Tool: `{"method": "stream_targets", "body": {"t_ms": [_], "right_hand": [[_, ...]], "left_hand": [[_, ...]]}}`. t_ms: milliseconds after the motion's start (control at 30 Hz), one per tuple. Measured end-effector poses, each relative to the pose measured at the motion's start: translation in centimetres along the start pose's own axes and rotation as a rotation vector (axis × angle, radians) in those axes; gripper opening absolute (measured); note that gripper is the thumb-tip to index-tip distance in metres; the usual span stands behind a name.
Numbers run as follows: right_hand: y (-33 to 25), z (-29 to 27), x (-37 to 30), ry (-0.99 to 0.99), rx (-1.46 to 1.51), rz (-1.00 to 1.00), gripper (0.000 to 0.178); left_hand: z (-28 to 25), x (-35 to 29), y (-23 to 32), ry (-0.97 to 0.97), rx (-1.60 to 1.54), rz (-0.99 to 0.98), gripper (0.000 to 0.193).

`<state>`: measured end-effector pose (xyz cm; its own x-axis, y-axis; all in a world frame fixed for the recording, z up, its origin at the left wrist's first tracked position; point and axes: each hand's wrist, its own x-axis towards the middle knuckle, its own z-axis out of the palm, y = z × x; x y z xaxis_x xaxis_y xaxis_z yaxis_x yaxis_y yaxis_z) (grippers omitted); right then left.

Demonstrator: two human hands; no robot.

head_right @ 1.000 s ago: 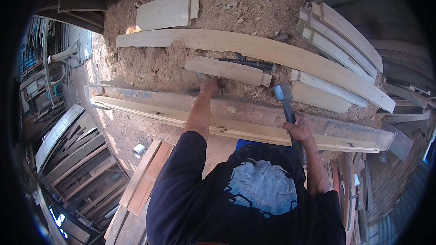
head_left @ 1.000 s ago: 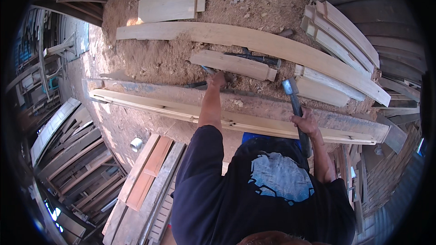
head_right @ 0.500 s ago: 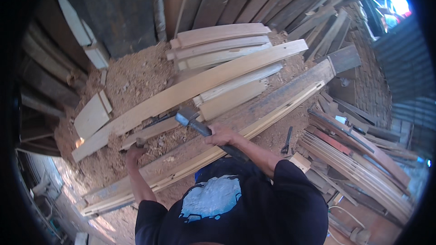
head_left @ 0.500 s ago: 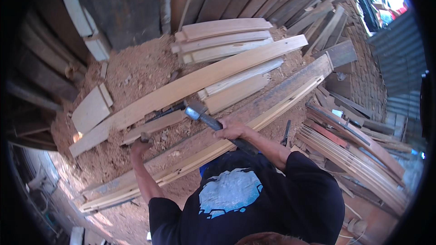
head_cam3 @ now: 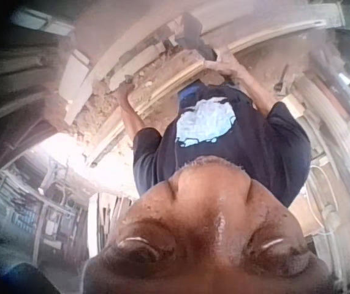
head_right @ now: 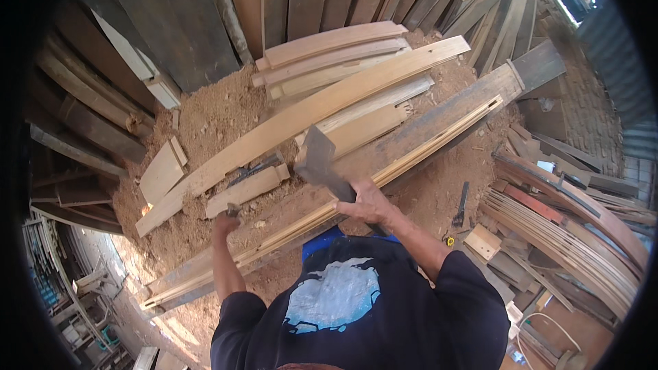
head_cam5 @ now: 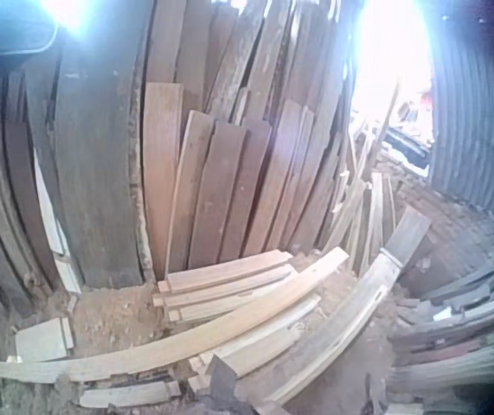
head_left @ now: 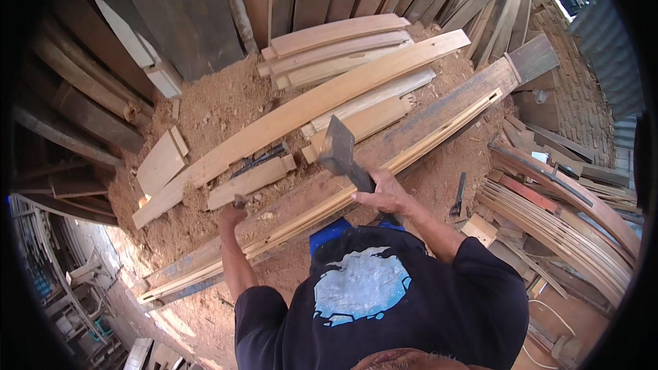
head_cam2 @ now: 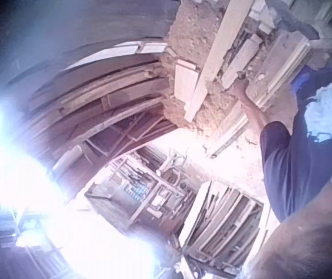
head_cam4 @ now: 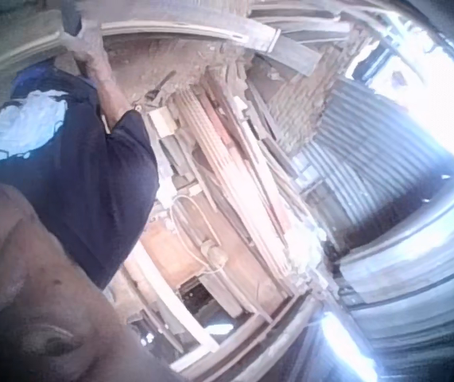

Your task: The person uses a chisel and mallet to carve a groove into a wooden plank. They repeatedly strike the chisel, clear wood shavings, and inspect the groove by inserting a smaller piece of wood to check the fit.

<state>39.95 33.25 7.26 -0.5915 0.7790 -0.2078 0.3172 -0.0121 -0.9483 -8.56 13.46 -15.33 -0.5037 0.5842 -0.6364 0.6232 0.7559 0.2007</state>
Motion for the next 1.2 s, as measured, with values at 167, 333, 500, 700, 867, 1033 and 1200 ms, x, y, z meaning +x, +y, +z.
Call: {"method": "stream_targets", "body": {"t_ms": [167,333,500,700,867,1033,1200], "right_hand": [[1.1,2.9,3.2,-0.234,0.426,0.291,0.026],[4.6,9.7,9.5,-0.324,0.486,0.367,0.02],[5.9,13.4,11.1,-0.424,0.58,0.4,0.014],[5.2,12.8,10.9,-0.425,0.468,0.448,0.015],[6.5,11.4,11.0,-0.476,0.523,0.499,0.023],[5.7,11.5,11.1,-0.495,0.6,0.648,0.037],[3.1,13.1,11.3,-0.569,0.677,0.658,0.054]], "left_hand": [[-5.2,-5.5,2.9,-0.105,-0.117,-0.045,0.055],[-5.1,-6.1,2.3,-0.107,-0.184,-0.051,0.053],[-5.1,-5.1,5.2,-0.235,-0.158,0.009,0.055],[-1.4,-0.6,0.6,-0.404,-0.265,-0.022,0.048],[-4.9,-2.5,1.3,-0.332,-0.36,0.061,0.025],[-7.8,-6.9,4.3,-0.318,-0.714,0.132,0.045],[-9.0,-14.8,16.2,-0.393,-0.75,0.381,0.04]]}}
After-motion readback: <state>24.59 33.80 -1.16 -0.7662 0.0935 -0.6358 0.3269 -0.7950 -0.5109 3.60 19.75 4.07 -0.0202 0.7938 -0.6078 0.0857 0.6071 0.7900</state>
